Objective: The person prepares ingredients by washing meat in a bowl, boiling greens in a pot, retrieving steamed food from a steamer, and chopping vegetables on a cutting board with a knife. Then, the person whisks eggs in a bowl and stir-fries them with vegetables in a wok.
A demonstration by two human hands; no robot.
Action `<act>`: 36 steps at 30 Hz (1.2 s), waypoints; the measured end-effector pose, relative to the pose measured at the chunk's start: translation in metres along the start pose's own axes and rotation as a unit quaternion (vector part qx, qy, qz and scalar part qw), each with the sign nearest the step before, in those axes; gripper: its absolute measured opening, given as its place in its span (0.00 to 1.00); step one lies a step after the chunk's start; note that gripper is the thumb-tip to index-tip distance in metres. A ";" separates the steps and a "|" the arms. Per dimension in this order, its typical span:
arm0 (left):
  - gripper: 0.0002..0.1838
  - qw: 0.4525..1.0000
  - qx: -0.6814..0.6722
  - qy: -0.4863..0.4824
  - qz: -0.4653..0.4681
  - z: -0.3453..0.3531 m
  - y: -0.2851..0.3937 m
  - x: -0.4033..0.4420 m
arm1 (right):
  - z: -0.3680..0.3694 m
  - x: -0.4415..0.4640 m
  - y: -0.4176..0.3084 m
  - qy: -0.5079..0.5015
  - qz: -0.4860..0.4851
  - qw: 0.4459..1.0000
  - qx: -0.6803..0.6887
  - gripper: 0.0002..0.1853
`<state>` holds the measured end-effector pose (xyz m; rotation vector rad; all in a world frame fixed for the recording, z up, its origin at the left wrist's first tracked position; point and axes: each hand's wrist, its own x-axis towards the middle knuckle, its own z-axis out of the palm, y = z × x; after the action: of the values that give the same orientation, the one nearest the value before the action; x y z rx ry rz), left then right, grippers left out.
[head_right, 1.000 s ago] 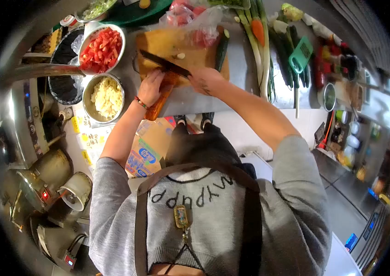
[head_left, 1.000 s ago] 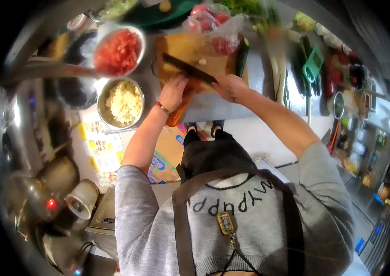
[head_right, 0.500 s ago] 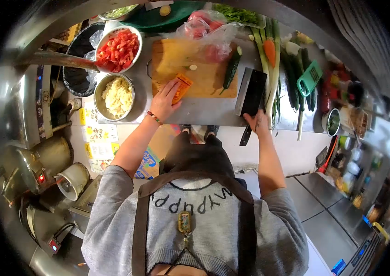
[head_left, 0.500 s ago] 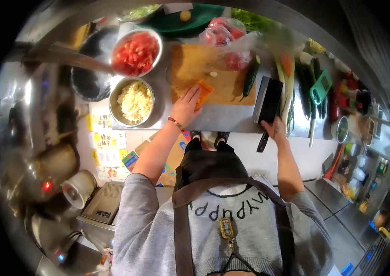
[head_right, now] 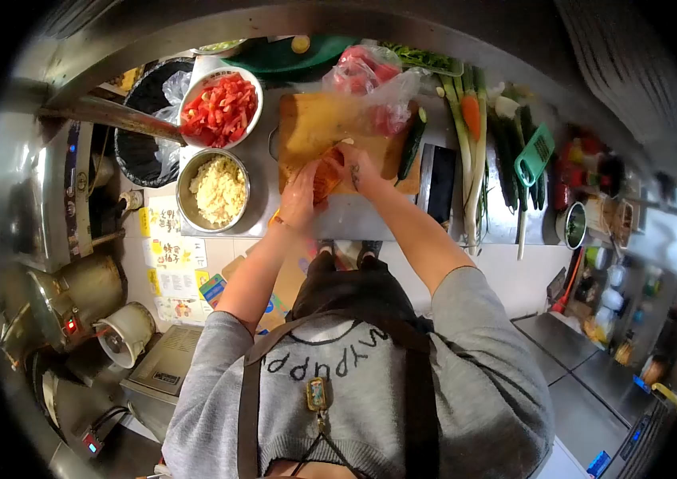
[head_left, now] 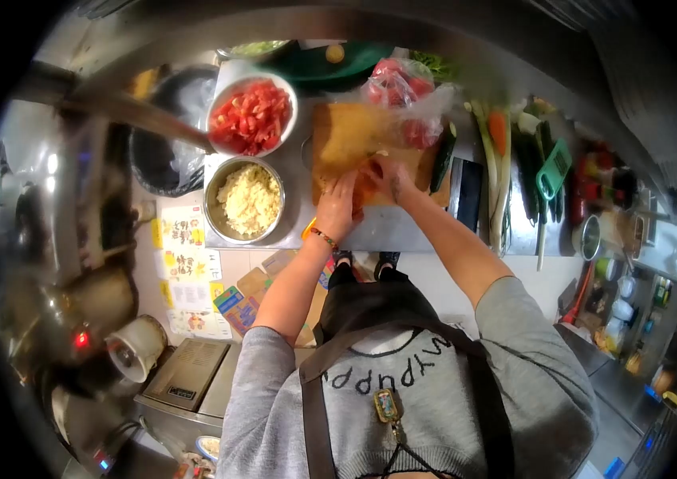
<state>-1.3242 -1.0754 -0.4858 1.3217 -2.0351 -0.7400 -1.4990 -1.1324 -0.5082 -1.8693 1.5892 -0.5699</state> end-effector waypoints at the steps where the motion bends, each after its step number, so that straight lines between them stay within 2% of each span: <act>1: 0.46 1.000 -0.014 0.001 -0.006 -0.006 0.002 0.001 | -0.001 0.001 0.003 -0.037 0.034 0.998 0.044 0.12; 3: 0.45 0.999 -0.049 0.013 -0.002 -0.012 0.002 -0.003 | -0.003 0.002 0.008 -0.112 0.100 0.979 0.135 0.11; 4: 0.45 0.998 -0.066 0.016 0.001 -0.016 0.001 -0.006 | -0.002 0.000 0.010 -0.116 0.177 0.932 0.294 0.12; 5: 0.44 0.996 -0.088 0.019 -0.027 -0.021 0.005 -0.008 | -0.009 -0.006 0.001 -0.116 0.249 0.853 0.444 0.12; 6: 0.44 0.992 -0.111 0.021 -0.053 -0.028 0.012 -0.009 | -0.015 -0.013 -0.006 -0.111 0.312 0.745 0.579 0.13; 9: 0.43 0.985 -0.143 0.029 -0.086 -0.040 0.029 -0.011 | -0.024 -0.030 -0.014 -0.027 0.265 0.599 0.756 0.15; 12: 0.42 0.983 -0.142 0.041 -0.106 -0.035 0.023 -0.014 | -0.042 -0.040 -0.016 -0.037 0.197 0.521 0.830 0.17; 15: 0.41 0.990 -0.117 0.022 -0.079 -0.039 0.025 -0.005 | -0.049 -0.043 -0.022 -0.038 0.249 0.625 0.739 0.16; 16: 0.40 0.992 -0.106 0.012 -0.063 -0.041 0.028 -0.001 | -0.047 -0.043 -0.015 -0.017 0.243 0.756 0.608 0.16; 17: 0.40 0.994 -0.100 0.012 -0.043 -0.039 0.028 0.002 | -0.046 -0.039 -0.009 0.005 0.228 0.860 0.456 0.15; 18: 0.39 0.995 -0.094 0.011 -0.025 -0.037 0.030 0.004 | -0.047 -0.039 -0.003 0.026 0.207 0.935 0.288 0.15; 19: 0.39 0.996 -0.089 0.009 -0.006 -0.036 0.031 0.005 | -0.051 -0.040 0.004 -0.006 0.198 0.932 0.304 0.15; 21: 0.38 0.994 -0.097 0.009 -0.042 -0.040 0.035 0.011 | -0.083 -0.038 -0.007 -0.070 0.177 0.923 0.333 0.17; 24: 0.38 0.993 -0.090 0.012 -0.075 -0.050 0.035 0.020 | -0.129 -0.049 -0.016 -0.310 0.145 0.917 0.203 0.13; 25: 0.38 0.993 -0.086 0.011 -0.083 -0.054 0.032 0.021 | -0.142 -0.049 -0.026 -0.369 0.144 0.916 0.071 0.07; 26: 0.38 0.994 -0.081 0.016 -0.079 -0.058 0.032 0.023 | -0.139 -0.053 -0.004 -0.371 0.053 0.925 -0.061 0.07; 27: 0.39 0.994 -0.076 0.021 -0.072 -0.062 0.032 0.027 | -0.134 -0.057 0.032 -0.364 -0.040 0.910 -0.192 0.07; 28: 0.39 0.995 -0.071 0.027 -0.065 -0.064 0.032 0.030 | -0.134 -0.062 0.054 -0.348 -0.131 0.872 -0.319 0.07; 29: 0.37 0.997 -0.052 0.053 -0.016 -0.063 0.034 0.033 | -0.147 -0.065 0.047 -0.345 -0.044 0.891 -0.291 0.07; 30: 0.37 0.993 -0.081 0.081 -0.031 -0.065 0.038 0.036 | -0.168 -0.064 0.027 -0.339 0.041 0.903 -0.260 0.07; 32: 0.38 0.979 -0.136 0.140 -0.060 -0.075 0.045 0.041 | -0.173 -0.062 0.042 -0.243 0.110 0.963 -0.043 0.07; 33: 0.37 0.977 -0.132 0.138 -0.096 -0.073 0.038 0.045 | -0.164 -0.051 0.046 -0.149 0.086 0.975 0.143 0.06; 34: 0.37 0.973 -0.126 0.140 -0.134 -0.067 0.024 0.047 | -0.167 -0.041 0.053 -0.110 0.039 0.992 0.042 0.06; 35: 0.37 0.967 -0.120 0.142 -0.174 -0.063 0.013 0.048 | -0.179 -0.024 0.012 -0.063 0.002 0.996 -0.064 0.06; 36: 0.37 0.968 -0.105 0.144 -0.179 -0.060 0.008 0.052 | -0.184 0.007 -0.014 -0.115 -0.016 0.985 -0.129 0.08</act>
<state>-1.3022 -1.1281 -0.4307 1.5855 -1.4662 -0.8390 -1.6116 -1.1704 -0.3668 -2.0686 1.5377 -0.1553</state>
